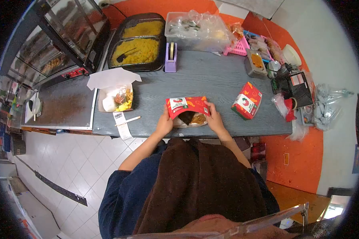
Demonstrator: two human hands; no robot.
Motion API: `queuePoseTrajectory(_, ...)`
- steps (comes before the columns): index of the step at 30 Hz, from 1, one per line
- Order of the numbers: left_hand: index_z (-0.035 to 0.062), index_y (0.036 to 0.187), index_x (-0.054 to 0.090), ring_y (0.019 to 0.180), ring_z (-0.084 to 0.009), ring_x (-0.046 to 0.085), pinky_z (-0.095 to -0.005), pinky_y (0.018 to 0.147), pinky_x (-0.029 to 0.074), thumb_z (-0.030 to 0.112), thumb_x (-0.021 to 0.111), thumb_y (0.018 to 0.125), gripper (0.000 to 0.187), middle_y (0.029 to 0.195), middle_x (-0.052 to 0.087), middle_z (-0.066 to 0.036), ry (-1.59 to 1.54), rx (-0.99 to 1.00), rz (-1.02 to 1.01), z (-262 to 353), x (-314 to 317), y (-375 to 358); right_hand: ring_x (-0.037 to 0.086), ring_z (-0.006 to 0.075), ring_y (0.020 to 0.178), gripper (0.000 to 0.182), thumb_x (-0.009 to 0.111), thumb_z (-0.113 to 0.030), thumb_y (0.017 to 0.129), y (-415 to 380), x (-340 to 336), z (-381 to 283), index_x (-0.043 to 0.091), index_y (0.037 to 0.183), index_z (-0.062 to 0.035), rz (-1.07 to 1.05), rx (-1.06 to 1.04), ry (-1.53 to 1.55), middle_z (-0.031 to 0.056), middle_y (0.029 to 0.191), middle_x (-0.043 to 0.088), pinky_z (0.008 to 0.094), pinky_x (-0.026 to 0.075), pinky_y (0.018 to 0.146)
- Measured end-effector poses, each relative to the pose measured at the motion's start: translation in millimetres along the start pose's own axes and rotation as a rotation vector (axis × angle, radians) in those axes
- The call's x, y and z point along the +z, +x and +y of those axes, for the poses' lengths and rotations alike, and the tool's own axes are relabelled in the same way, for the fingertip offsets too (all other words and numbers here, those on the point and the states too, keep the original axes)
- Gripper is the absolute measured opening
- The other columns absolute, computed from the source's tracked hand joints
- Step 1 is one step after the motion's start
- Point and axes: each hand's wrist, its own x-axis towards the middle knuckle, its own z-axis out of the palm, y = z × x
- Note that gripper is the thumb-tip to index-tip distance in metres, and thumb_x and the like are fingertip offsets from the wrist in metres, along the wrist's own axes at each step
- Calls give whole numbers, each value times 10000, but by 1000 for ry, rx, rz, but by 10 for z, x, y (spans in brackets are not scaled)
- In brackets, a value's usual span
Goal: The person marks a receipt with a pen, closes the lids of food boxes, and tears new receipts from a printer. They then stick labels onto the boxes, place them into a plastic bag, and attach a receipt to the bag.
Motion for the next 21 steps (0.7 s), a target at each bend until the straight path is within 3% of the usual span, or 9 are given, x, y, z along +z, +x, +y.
queuePoseTrajectory(3, 10, 1278, 323, 991, -426, 494, -418, 847, 389, 144, 386, 819, 482, 1014, 541, -286, 234, -60, -136, 330, -251, 100, 562, 356, 917, 385, 454, -62, 837, 9, -139, -158, 366, 1208, -114, -39, 103, -197, 218, 967, 578, 353, 443, 739)
queuePoseTrajectory(5, 70, 1239, 411, 976, -445, 491, -481, 893, 348, 166, 375, 825, 426, 1008, 551, -267, 223, -98, -148, 294, -266, 195, 574, 376, 856, 377, 451, -72, 841, -21, -165, -258, 364, 1205, -109, -47, 103, -282, 222, 906, 592, 382, 452, 692)
queuePoseTrajectory(7, 104, 1325, 275, 1051, -431, 460, -562, 935, 274, 151, 406, 817, 526, 1084, 529, -249, 448, -117, -268, 214, -252, 254, 549, 409, 852, 451, 461, -55, 794, -34, -159, -361, 373, 1224, -159, -86, 233, -444, 264, 933, 563, 459, 439, 738)
queuePoseTrajectory(8, 104, 1325, 275, 1051, -431, 460, -562, 935, 274, 151, 406, 817, 526, 1084, 529, -249, 443, -124, -262, 171, -225, 205, 549, 409, 852, 451, 461, -55, 794, -56, -146, -363, 373, 1224, -159, -95, 229, -446, 264, 933, 563, 459, 439, 738)
queuePoseTrajectory(10, 153, 1377, 67, 1149, -405, 394, -611, 956, 203, 131, 436, 804, 682, 1172, 487, -224, 615, 10, -162, 86, -145, 70, 546, 387, 905, 525, 467, -42, 787, -151, -110, -360, 328, 1282, -151, -101, 168, -496, 272, 966, 557, 438, 434, 786)
queuePoseTrajectory(11, 153, 1377, 67, 1149, -405, 394, -611, 956, 203, 131, 436, 804, 682, 1172, 487, -224, 613, -3, -150, 23, -127, 67, 546, 387, 905, 525, 467, -42, 787, -165, -93, -305, 328, 1282, -151, -115, 159, -495, 272, 966, 557, 438, 434, 786)
queuePoseTrajectory(13, 180, 1369, -88, 1223, -375, 317, -597, 962, 209, 112, 456, 791, 797, 1239, 436, -213, 434, 64, -215, -107, -131, 31, 533, 353, 977, 556, 460, 5, 770, -169, -88, -135, 339, 1294, -138, 33, -258, -317, 249, 1002, 560, 402, 421, 842)
queuePoseTrajectory(17, 169, 1375, -28, 994, -396, 512, -500, 922, 327, 83, 452, 763, 783, 1057, 546, -241, 259, 48, -268, 42, -296, 5, 532, 322, 1008, 502, 448, 63, 749, -18, -293, -237, 450, 1217, -118, -34, -106, -279, 191, 1069, 557, 371, 410, 867)
queuePoseTrajectory(21, 152, 1372, -12, 864, -404, 552, -457, 836, 401, 75, 453, 750, 780, 954, 571, -257, 344, -19, -253, 147, -338, -17, 551, 309, 984, 496, 445, 83, 748, 104, -459, -158, 454, 1206, -108, -201, -25, -375, 156, 1096, 559, 353, 423, 840)
